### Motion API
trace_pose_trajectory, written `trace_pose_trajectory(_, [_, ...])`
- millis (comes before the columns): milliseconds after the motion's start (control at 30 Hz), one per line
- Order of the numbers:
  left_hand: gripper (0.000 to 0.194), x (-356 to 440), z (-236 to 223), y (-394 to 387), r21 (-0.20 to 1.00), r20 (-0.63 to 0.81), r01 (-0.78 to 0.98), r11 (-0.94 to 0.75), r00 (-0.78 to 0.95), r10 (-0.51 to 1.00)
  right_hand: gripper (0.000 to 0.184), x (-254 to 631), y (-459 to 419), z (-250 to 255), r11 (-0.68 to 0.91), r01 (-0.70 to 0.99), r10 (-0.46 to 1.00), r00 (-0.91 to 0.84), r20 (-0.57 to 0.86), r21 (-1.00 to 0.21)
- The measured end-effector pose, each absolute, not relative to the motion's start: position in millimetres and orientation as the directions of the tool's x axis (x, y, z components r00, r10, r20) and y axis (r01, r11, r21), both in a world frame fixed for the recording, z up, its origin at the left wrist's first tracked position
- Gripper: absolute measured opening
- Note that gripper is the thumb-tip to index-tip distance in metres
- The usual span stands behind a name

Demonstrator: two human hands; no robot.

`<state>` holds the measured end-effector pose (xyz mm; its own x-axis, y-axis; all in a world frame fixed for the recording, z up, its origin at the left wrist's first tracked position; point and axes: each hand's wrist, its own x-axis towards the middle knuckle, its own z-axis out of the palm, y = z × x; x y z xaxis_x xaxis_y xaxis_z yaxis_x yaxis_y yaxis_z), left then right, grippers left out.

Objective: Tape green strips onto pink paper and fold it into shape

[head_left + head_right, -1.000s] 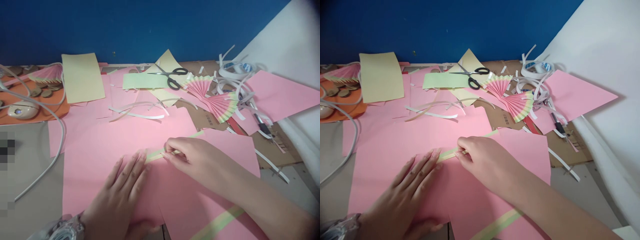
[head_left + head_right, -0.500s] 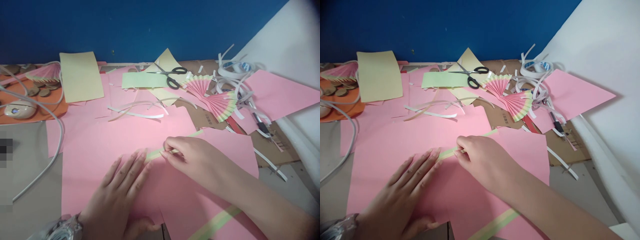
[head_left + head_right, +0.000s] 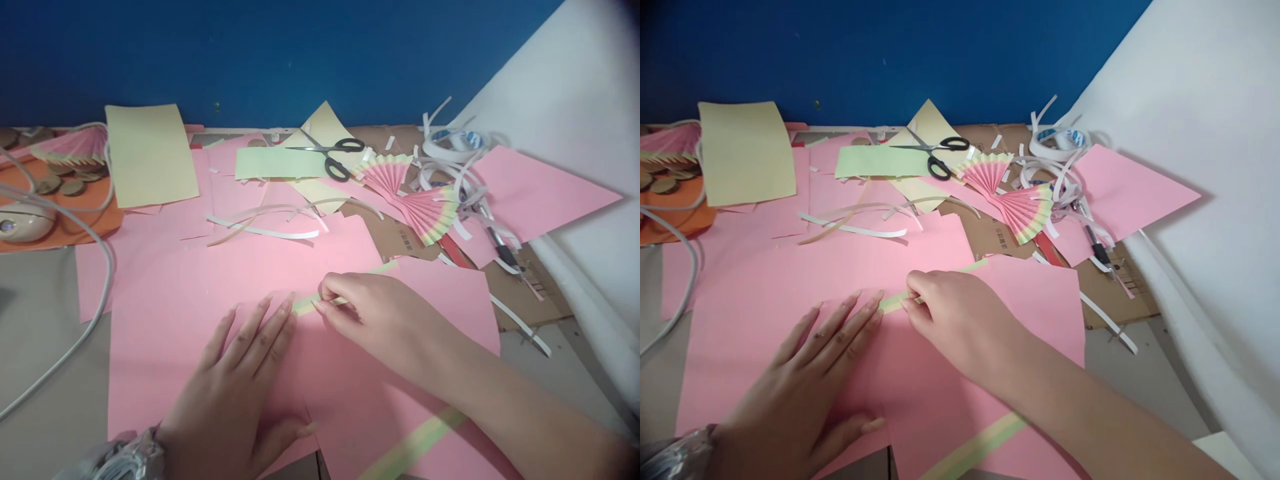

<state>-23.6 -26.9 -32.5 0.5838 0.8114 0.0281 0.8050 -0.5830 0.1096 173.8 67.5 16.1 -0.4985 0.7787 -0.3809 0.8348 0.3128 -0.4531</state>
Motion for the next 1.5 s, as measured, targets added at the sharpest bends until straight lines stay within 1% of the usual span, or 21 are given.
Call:
trace_pose_trajectory(167, [0.081,-24.4,-35.1,-26.9,0.101,0.005,0.808,-0.58,0.583,0.813,0.024,175.1,67.3,16.6,0.323,0.828,0.774,-0.51,-0.375,-0.459])
trace_pose_trajectory(533, [0.079,-23.9,-34.1,-27.0,0.087,0.028,0.799,-0.595,0.595,0.803,0.026,176.3,66.2,16.1,0.347,0.819,0.766,-0.529,-0.367,-0.457])
trace_pose_trajectory(833, [0.079,-25.4,-34.3,-27.1,0.085,0.002,0.806,-0.585,0.587,0.809,0.025,177.2,63.6,14.3,0.348,0.813,0.774,-0.53,-0.345,-0.467])
trace_pose_trajectory(1133, [0.077,-21.0,-30.9,-27.7,0.079,-0.014,0.824,-0.562,0.564,0.825,0.025,175.0,58.3,11.3,0.375,0.816,0.791,-0.529,-0.308,-0.439])
trace_pose_trajectory(1267, [0.077,-19.9,-28.5,-29.2,0.08,0.009,0.846,-0.526,0.528,0.849,0.025,173.3,57.2,12.7,0.417,0.816,0.783,-0.546,-0.297,-0.401])
trace_pose_trajectory(1367, [0.078,-19.5,-27.9,-31.6,0.081,0.045,0.866,-0.493,0.491,0.87,0.023,173.6,56.9,12.6,0.442,0.804,0.775,-0.565,-0.281,-0.398])
trace_pose_trajectory(1433, [0.079,-16.8,-27.5,-31.7,0.076,0.088,0.863,-0.499,0.493,0.865,0.021,174.3,56.9,11.4,0.453,0.798,0.776,-0.572,-0.264,-0.397])
trace_pose_trajectory(1500, [0.081,-11.3,-27.1,-29.0,0.069,0.098,0.85,-0.522,0.515,0.852,0.019,174.9,56.6,10.0,0.461,0.797,0.778,-0.575,-0.254,-0.391])
